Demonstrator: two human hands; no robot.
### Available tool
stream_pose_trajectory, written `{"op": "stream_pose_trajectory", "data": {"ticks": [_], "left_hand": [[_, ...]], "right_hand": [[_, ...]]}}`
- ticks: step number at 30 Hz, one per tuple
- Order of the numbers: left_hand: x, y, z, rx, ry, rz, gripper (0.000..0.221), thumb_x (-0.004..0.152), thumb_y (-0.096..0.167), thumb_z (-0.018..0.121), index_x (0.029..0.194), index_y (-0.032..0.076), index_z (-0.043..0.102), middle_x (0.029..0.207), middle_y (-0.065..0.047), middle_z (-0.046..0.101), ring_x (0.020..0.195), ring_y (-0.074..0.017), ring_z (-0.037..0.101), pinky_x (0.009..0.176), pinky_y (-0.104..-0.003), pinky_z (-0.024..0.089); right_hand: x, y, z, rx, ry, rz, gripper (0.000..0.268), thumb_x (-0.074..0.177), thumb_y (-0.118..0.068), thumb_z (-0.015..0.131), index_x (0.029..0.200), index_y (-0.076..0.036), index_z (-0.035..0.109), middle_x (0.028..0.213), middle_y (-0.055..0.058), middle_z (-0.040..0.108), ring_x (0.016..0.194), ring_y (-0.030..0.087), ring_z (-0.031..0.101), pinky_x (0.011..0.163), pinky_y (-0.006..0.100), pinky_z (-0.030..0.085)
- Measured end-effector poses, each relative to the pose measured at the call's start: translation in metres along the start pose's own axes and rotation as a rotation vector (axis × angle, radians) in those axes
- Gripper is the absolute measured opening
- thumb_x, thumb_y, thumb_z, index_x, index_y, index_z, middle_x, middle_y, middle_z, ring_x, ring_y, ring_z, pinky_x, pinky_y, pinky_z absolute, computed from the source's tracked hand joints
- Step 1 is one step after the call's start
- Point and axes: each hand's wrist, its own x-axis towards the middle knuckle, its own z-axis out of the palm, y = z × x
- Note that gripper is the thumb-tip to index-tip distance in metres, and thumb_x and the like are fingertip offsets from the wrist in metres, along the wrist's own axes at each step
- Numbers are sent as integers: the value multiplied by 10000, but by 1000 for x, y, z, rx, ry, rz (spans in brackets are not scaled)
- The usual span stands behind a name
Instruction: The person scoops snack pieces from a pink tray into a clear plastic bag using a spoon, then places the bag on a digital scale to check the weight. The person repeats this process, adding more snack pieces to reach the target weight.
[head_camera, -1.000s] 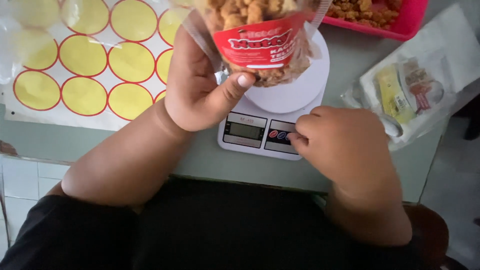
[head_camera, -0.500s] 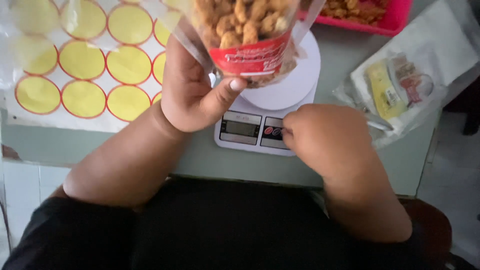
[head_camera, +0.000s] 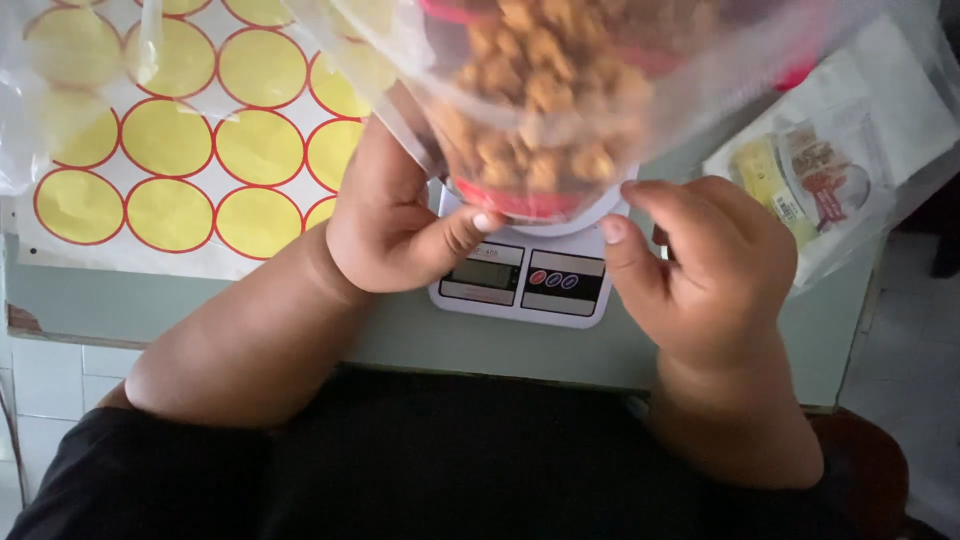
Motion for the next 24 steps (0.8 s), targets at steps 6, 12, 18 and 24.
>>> {"op": "stream_pose_trajectory", "data": {"ticks": [6,12,18,24], "left_hand": [[0,-3,3,-9,-115,-13,531,1095,317,594,1434,-29,375,1354,-210,577,1272,-388,657,1145,-499,572],[-1,-23,4,224,-128,86,551,1083,268,652,1453,-31,374,1382,-225,530,1281,-413,602,1102,-507,535],[-12,-35,7,460,-121,-40,703,1052,371,753,1533,27,373,1426,-188,619,1417,-375,578,1279,-538,258],[-11,-47,7,533,-136,-71,615,1019,403,778,1448,88,469,1193,-113,643,1079,-350,615,1016,-462,278]], "right_hand": [[-1,4,5,49,144,-9,55,1051,121,667,1011,133,704,773,159,620,585,193,471,544,339,410],[-4,15,14,-145,104,57,408,987,-68,837,698,-42,550,625,106,582,513,252,481,473,411,322],[-7,22,25,-191,115,85,337,947,94,736,728,-18,506,686,106,449,585,283,387,514,386,282],[-18,39,29,-315,83,131,271,971,-62,813,798,-48,605,715,159,503,636,385,537,557,460,356]]}}
